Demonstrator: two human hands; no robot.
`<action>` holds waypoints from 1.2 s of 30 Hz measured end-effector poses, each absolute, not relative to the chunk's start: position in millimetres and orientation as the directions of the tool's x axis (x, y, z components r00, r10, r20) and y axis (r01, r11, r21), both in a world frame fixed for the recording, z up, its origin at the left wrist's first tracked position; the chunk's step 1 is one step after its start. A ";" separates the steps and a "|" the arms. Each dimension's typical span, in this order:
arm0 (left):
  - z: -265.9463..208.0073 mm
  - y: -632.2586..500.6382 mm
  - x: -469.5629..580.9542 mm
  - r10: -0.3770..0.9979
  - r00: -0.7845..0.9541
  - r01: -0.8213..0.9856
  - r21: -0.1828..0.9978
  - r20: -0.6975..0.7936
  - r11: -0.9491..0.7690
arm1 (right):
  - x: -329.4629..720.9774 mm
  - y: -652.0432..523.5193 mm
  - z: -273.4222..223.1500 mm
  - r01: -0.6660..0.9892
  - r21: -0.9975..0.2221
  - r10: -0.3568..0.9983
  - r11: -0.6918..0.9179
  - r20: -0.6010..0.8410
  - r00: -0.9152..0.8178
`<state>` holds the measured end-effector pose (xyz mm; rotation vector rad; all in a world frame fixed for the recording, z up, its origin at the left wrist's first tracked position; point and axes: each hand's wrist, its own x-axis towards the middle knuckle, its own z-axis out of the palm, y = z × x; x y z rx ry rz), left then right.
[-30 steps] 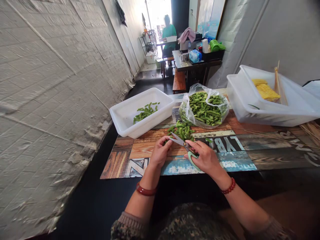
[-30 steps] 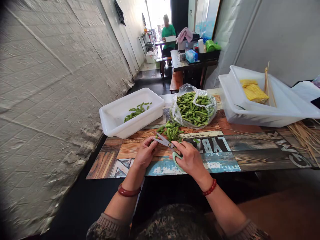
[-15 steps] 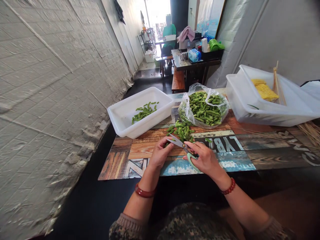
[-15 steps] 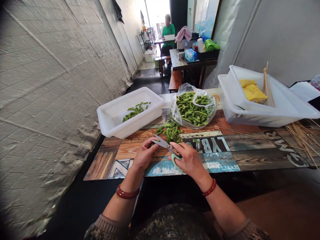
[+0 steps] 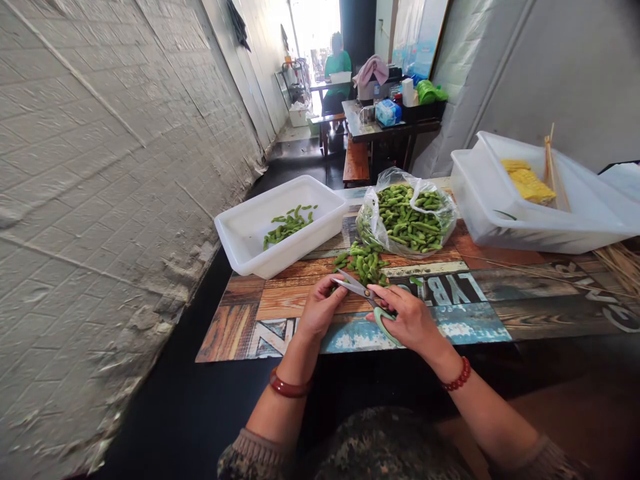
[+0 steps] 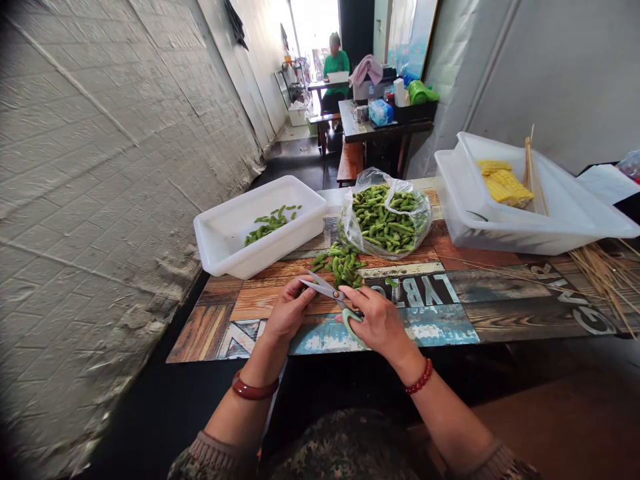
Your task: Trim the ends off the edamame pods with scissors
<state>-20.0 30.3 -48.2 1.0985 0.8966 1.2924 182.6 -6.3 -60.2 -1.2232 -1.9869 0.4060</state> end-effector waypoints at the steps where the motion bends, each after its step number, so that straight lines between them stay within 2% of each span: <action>1: -48.4 30.4 -20.0 0.991 0.102 -0.268 0.962 0.084 -0.054 | 182.5 -6.3 -59.9 0.624 -0.606 0.862 0.493 0.436 -0.258; 18: -46.2 30.9 -21.4 0.977 0.163 -0.175 0.979 0.135 -0.106 | 184.5 -6.1 -59.9 0.647 -0.561 0.845 0.517 0.454 -0.281; 22: -45.8 31.6 -21.2 0.984 0.113 -0.174 0.977 0.140 -0.119 | 185.0 -7.0 -62.9 0.672 -0.537 0.844 0.511 0.463 -0.272; 25: -43.1 31.2 -21.1 0.998 0.030 -0.221 0.974 0.055 -0.047 | 185.5 -6.9 -65.1 0.695 -0.535 0.851 0.481 0.474 -0.225; 28: -38.8 30.5 -21.0 0.996 0.048 -0.350 0.933 -0.072 0.084 | 185.3 -6.4 -64.8 0.688 -0.556 0.857 0.465 0.478 -0.193; 32: -33.9 30.6 -22.0 0.989 0.107 -0.453 0.880 -0.106 0.143 | 183.6 -6.5 -60.8 0.693 -0.543 0.859 0.474 0.459 -0.228; 36: -32.9 31.6 -23.6 0.984 0.118 -0.472 0.865 -0.130 0.171 | 182.8 -7.3 -58.9 0.714 -0.511 0.857 0.478 0.449 -0.253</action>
